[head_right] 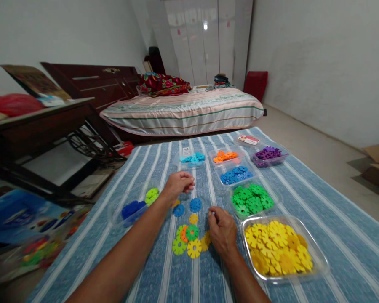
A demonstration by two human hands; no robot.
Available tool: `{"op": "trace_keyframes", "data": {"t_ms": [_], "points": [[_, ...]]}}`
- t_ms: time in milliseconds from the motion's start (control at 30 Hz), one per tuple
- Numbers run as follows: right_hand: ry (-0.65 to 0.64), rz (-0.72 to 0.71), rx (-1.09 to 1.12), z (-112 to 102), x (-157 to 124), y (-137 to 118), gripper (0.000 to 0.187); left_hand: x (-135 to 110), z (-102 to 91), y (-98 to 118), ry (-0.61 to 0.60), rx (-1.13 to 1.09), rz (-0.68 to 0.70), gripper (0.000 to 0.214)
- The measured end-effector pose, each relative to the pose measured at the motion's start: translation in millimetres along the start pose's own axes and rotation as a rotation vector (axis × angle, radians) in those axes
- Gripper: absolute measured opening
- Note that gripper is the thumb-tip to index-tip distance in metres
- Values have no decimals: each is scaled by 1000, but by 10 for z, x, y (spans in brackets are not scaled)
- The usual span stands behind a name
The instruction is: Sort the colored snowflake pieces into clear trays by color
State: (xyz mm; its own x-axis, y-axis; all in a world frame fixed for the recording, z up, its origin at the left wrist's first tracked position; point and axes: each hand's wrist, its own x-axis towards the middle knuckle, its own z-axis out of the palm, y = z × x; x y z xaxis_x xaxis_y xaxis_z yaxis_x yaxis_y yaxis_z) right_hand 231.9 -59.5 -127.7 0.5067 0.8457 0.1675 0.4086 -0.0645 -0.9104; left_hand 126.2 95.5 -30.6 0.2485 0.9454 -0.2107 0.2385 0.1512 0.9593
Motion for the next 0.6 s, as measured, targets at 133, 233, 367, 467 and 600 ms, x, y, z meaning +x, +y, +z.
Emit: {"op": "trace_keyframes", "data": {"t_ms": [133,233,367,467,600], "points": [[-3,-17,-16,-18,18,-16,36,-245,-76,-306,-152,336,94,3],[-1,-16,-28,-25,19,-16,36,-420,-166,-340,-226,599,183,4],[-7,-17,-34,-31,12,-9,36,-691,-223,-282,-284,870,229,7],[-16,-29,-30,-33,10,-8,36,-857,-205,-284,-318,981,215,12],[-5,-21,-25,-30,15,-14,38,-962,-176,-336,-325,982,207,16]]}}
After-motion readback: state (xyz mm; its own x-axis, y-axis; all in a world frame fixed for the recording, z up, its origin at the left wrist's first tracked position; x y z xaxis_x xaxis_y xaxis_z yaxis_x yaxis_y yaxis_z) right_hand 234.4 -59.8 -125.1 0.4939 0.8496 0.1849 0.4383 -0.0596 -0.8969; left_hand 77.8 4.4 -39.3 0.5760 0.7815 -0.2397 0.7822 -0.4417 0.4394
